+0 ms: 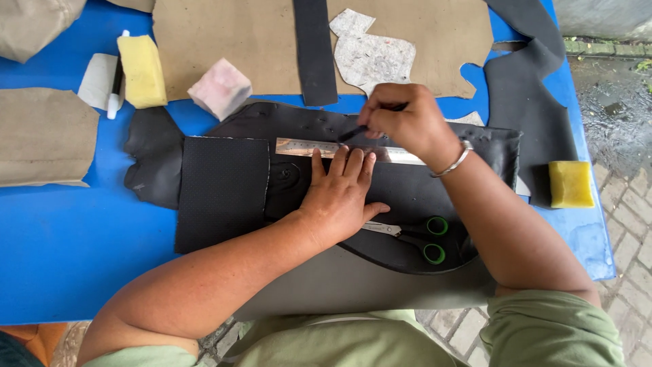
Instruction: Marking points on a piece of leather using a ruler and a pen for layout
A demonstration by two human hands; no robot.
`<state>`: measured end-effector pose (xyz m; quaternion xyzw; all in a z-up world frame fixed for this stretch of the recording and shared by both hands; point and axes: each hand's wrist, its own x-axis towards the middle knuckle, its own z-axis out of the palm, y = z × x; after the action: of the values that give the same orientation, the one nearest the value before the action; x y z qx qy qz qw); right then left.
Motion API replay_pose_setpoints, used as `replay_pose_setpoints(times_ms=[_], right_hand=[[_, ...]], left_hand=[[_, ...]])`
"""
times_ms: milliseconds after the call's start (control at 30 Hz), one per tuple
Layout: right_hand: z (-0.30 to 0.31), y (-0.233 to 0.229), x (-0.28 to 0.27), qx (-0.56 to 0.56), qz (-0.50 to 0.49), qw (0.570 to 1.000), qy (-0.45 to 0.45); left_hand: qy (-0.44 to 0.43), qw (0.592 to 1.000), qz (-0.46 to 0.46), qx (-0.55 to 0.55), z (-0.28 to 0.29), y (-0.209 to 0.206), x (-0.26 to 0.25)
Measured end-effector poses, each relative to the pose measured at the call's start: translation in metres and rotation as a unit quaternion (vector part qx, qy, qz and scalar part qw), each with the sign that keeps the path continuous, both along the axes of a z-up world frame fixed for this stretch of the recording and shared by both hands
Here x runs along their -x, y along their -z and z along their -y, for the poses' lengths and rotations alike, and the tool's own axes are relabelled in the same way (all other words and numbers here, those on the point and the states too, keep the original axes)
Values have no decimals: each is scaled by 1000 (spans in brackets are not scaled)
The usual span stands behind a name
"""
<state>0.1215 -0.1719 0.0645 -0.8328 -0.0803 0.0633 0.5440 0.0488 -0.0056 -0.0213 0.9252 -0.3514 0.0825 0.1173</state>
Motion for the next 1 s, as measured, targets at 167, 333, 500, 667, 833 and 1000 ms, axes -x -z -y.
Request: replay_pose_setpoints(times_ms=[167,333,500,667,833,1000], right_hand=[[52,-6,15,43,-24,997,51],[98,-7,29,58,-51,991,109],[129,-19,40,47,-69,985,148],[144,-25,45,180,-60,965,183],[130,-26,50,252,-5,951,179],[99,-22,46,84,115,981,131]], left_hand=[[4,1000,20,-4,0,6,1],[7,1000,3,-26,1,1,0],[-17,994,103,-36,0,0,1],[-10,994,100,-37,-1,-2,0],[-8,994,101,-36,-1,-7,-2],[-4,996,89,-30,-1,-5,-6]])
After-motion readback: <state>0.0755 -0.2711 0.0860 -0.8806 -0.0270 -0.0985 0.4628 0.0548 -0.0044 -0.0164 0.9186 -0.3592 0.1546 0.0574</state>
